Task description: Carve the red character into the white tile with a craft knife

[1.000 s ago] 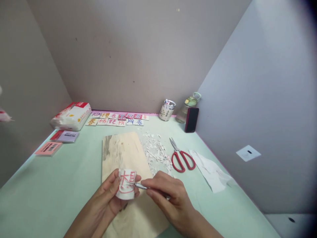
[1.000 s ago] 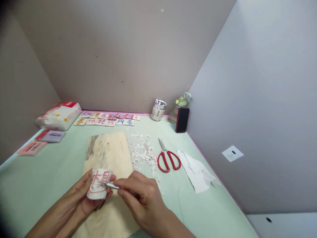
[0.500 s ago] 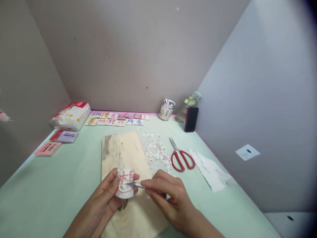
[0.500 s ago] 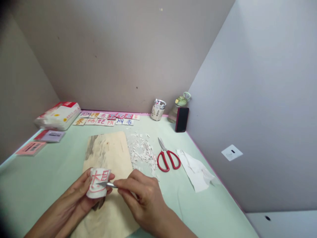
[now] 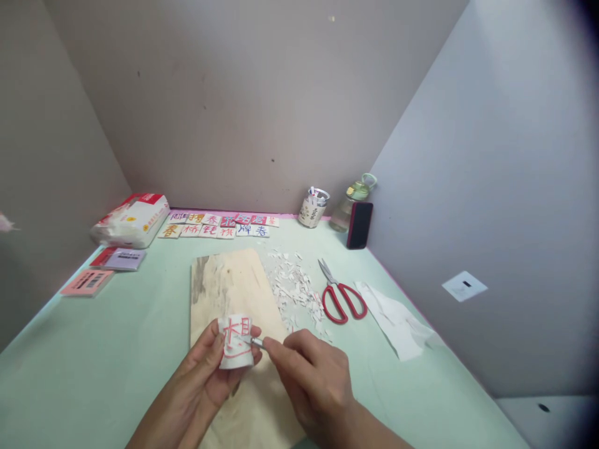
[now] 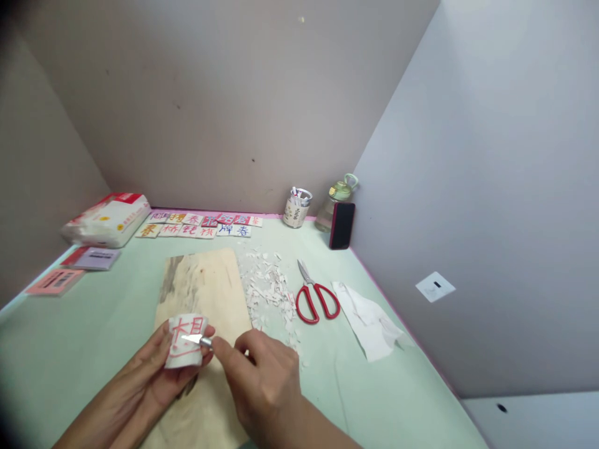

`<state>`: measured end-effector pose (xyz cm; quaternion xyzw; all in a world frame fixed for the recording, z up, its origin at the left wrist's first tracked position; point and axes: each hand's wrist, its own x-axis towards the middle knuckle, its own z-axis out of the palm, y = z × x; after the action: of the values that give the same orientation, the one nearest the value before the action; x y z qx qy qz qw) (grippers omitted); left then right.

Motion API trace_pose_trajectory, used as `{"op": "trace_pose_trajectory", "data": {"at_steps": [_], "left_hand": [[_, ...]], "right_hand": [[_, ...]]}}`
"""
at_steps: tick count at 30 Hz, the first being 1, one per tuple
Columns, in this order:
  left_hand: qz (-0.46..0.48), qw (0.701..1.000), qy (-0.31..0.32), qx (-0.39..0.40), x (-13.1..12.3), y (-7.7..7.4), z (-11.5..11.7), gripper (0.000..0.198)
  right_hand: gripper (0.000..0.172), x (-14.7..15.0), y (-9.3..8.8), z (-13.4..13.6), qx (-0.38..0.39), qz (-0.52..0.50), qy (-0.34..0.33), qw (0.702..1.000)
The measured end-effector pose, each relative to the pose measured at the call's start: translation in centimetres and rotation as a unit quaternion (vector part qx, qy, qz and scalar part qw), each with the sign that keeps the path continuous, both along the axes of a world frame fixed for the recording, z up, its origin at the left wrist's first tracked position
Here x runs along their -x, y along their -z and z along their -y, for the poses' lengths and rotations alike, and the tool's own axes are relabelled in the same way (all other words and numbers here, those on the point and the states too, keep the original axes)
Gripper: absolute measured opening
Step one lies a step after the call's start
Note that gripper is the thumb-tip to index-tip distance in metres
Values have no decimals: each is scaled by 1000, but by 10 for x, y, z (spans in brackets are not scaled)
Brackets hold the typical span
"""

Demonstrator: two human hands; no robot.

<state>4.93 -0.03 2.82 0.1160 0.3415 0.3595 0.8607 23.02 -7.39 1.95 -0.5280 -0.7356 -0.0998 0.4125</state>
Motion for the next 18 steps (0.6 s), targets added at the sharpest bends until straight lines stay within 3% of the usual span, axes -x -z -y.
{"op": "trace_pose_trajectory", "data": {"at_steps": [5, 9, 13, 16, 18], "left_hand": [[10, 999, 10, -29, -1, 4, 1, 20], [27, 999, 25, -36, 1, 8, 5, 24], [27, 996, 80, -42, 2, 12, 7, 34], [38, 993, 87, -65, 3, 13, 5, 29], [36, 993, 83, -74, 4, 12, 3, 29]], "right_hand": [[36, 4, 2, 2, -65, 47, 45, 996], [33, 5, -3, -1, -85, 68, 61, 992], [31, -1, -11, -7, -12, -85, 19, 996], [25, -7, -17, -9, 55, -210, -35, 976], [23, -10, -19, -7, 79, -235, -63, 967]]}}
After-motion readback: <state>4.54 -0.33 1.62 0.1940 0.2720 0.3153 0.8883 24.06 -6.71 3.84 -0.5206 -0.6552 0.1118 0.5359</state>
